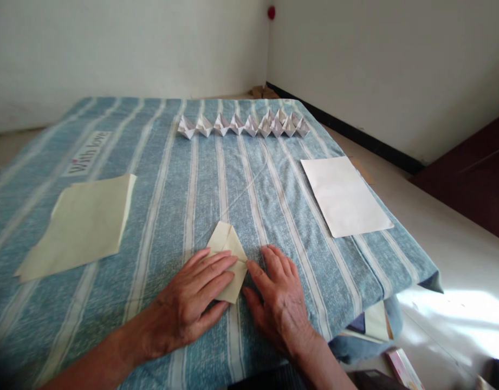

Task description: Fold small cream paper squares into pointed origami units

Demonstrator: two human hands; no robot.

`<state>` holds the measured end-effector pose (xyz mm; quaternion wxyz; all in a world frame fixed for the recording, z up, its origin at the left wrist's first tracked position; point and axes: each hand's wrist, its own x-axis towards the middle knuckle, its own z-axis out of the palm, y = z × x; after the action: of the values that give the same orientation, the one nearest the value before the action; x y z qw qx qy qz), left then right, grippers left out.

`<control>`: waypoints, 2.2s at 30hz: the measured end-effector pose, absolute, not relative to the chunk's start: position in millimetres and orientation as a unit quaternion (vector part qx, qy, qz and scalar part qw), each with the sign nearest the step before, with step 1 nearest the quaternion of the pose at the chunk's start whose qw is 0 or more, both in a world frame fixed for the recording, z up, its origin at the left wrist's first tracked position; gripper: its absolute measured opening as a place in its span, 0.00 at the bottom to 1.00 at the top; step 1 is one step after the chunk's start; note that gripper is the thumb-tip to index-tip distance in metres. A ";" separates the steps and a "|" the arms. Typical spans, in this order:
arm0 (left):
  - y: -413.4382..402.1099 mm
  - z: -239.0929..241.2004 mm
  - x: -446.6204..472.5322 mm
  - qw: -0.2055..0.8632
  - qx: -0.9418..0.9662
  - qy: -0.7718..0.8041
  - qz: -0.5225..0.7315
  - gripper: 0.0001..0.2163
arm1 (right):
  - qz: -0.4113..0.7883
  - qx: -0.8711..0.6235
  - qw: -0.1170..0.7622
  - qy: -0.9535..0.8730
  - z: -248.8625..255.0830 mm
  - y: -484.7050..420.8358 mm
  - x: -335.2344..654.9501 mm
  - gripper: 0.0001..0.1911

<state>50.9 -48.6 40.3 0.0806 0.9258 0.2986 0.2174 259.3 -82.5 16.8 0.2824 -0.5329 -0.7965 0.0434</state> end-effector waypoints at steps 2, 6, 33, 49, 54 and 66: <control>-48.3 39.6 51.2 0.078 0.925 0.298 0.221 0.11 | 0.044 -0.528 0.274 -0.802 19.7 -79.5 259.6 0.17; -47.7 37.9 52.2 0.074 0.923 0.294 0.238 0.09 | 0.048 -0.522 0.259 -0.811 22.1 -75.5 261.3 0.16; -42.7 37.9 61.7 0.065 0.885 0.324 0.329 0.06 | 0.053 -0.525 0.313 -0.790 16.0 -69.6 262.4 0.09; -39.3 36.9 62.0 0.090 0.869 0.340 0.347 0.07 | 0.066 -0.520 0.315 -0.791 20.4 -58.0 257.6 0.08; -37.7 31.9 59.0 0.086 0.865 0.346 0.353 0.11 | 0.082 -0.521 0.316 -0.789 23.0 -52.5 256.4 0.10; -35.0 32.6 59.4 0.076 0.868 0.338 0.356 0.11 | 0.093 -0.521 0.319 -0.786 20.9 -47.0 254.9 0.10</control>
<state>59.4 -35.0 32.6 0.0761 0.8679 0.3379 0.3560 254.9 -47.0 20.9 0.3191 -0.5207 -0.7864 0.0931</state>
